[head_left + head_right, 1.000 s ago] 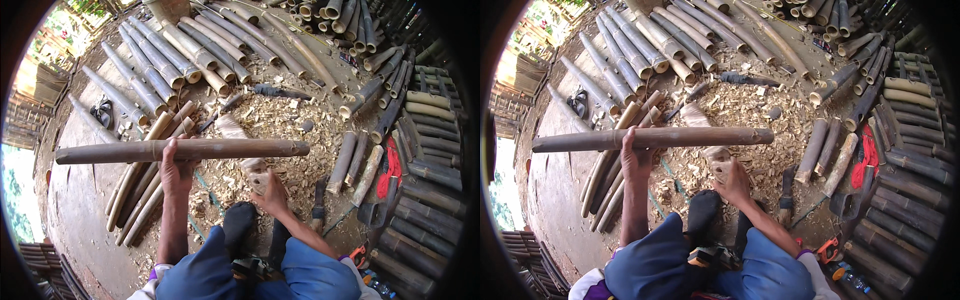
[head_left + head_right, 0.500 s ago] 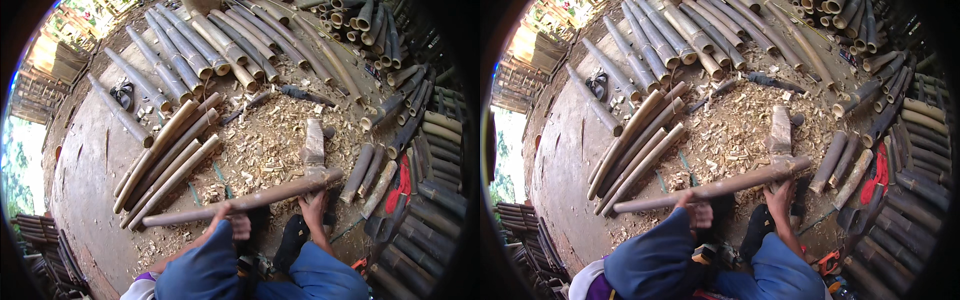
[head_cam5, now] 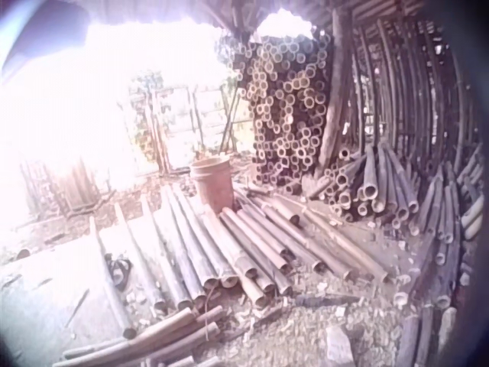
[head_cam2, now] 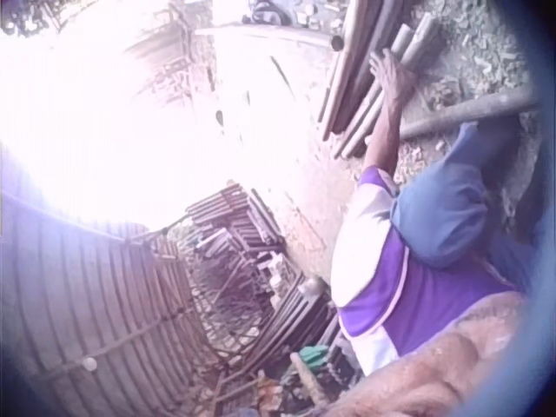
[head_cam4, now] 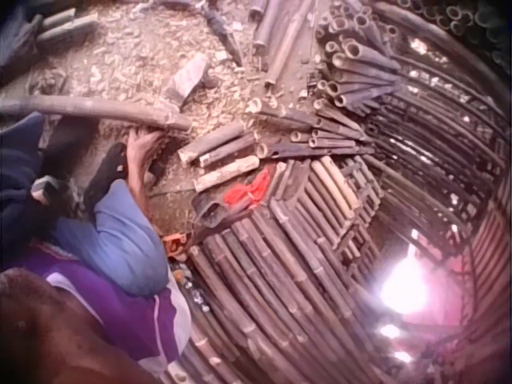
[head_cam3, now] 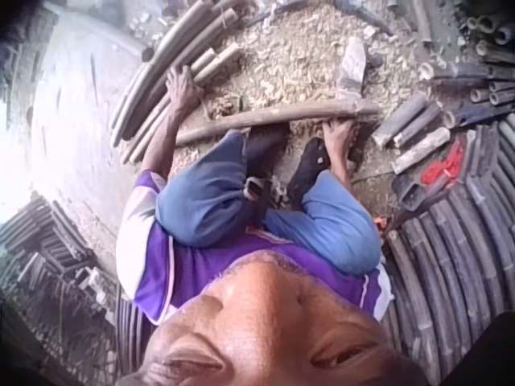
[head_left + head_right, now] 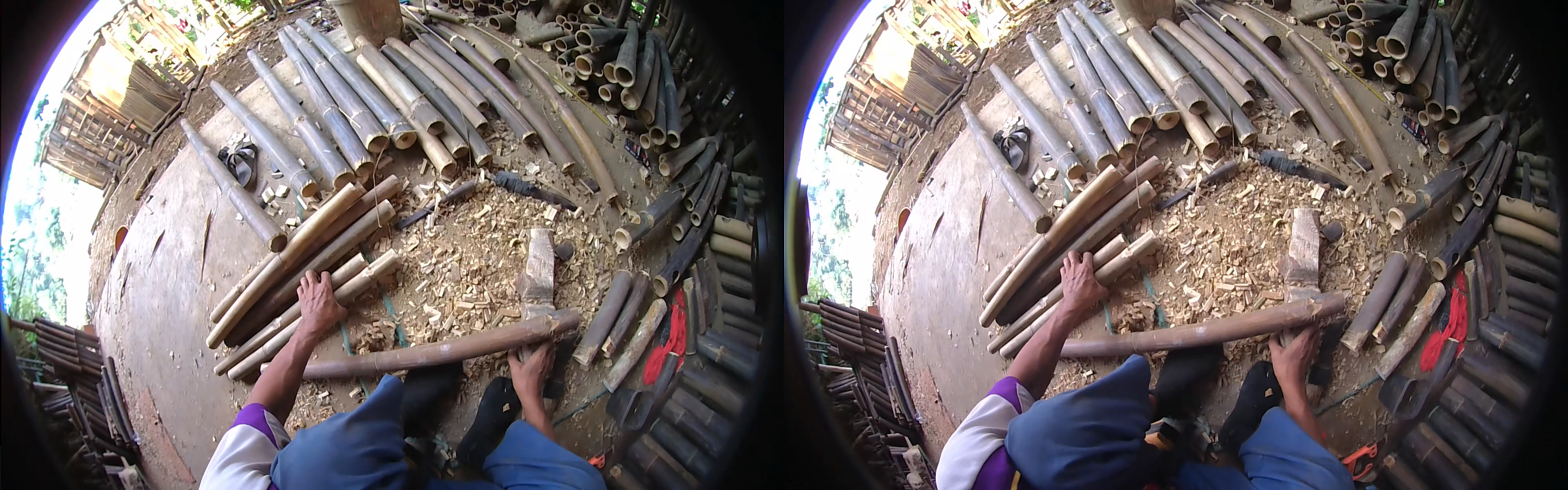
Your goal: The person selects a bamboo pole from a pile and uses a knife to shave and shape the end of the pole. They rotate the pole and make repeated cutting motions to taper the tip, then set the finished piece aside.
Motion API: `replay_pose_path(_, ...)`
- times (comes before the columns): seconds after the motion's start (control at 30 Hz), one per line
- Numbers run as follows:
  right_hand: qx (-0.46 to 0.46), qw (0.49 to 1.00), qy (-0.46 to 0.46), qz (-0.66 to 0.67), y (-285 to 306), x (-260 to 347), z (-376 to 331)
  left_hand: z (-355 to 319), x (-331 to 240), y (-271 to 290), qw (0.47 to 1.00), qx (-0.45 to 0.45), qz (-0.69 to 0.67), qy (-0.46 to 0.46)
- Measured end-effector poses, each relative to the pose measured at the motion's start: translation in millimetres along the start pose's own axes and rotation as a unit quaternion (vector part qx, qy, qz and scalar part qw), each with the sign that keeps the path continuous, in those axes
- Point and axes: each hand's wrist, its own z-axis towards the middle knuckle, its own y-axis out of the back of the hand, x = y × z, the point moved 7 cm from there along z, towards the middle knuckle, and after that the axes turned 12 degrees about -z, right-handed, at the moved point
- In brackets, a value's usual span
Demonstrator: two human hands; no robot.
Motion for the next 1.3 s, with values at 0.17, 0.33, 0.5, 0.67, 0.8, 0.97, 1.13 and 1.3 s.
replay_pose_path(0.17, 0.024, 0.999, -0.022, 0.017, 17.6, 16.4, 2.4, -34.3, -35.3, 11.1, 0.989, 0.126, -0.04, -0.07)
replay_pose_path(0.33, -0.014, 1.0, 0.014, 0.01, 9.5, 6.3, 0.7, -61.7, -133.7, 66.8, 0.956, 0.229, -0.019, -0.183)
replay_pose_path(0.5, 0.009, 0.999, -0.002, 0.037, 11.2, 8.4, 0.8, -11.6, -198.2, 134.7, 0.872, 0.066, 0.111, -0.472)
replay_pose_path(0.67, -0.008, 0.999, 0.005, 0.037, 19.0, 23.5, 2.6, 127.7, -118.4, 108.1, 0.876, 0.082, 0.185, -0.438)
replay_pose_path(0.8, 0.033, 0.998, -0.03, 0.051, 3.7, -0.5, 2.5, 195.1, -69.8, 117.2, 0.898, 0.044, 0.193, -0.393)
replay_pose_path(0.97, 0.016, 0.999, -0.008, 0.027, -0.8, -0.2, -0.3, 228.5, -2.9, 156.6, 0.948, -0.174, 0.179, -0.198)
replay_pose_path(1.13, -0.003, 1.0, 0.003, 0.015, 4.0, -0.4, -1.7, 169.8, 2.3, 106.6, 0.99, -0.065, -0.124, -0.002)
replay_pose_path(1.3, 0.03, 0.999, -0.012, 0.004, 9.4, 9.7, 3.2, 99.3, 26.2, 54.5, 0.996, -0.07, -0.037, 0.041)
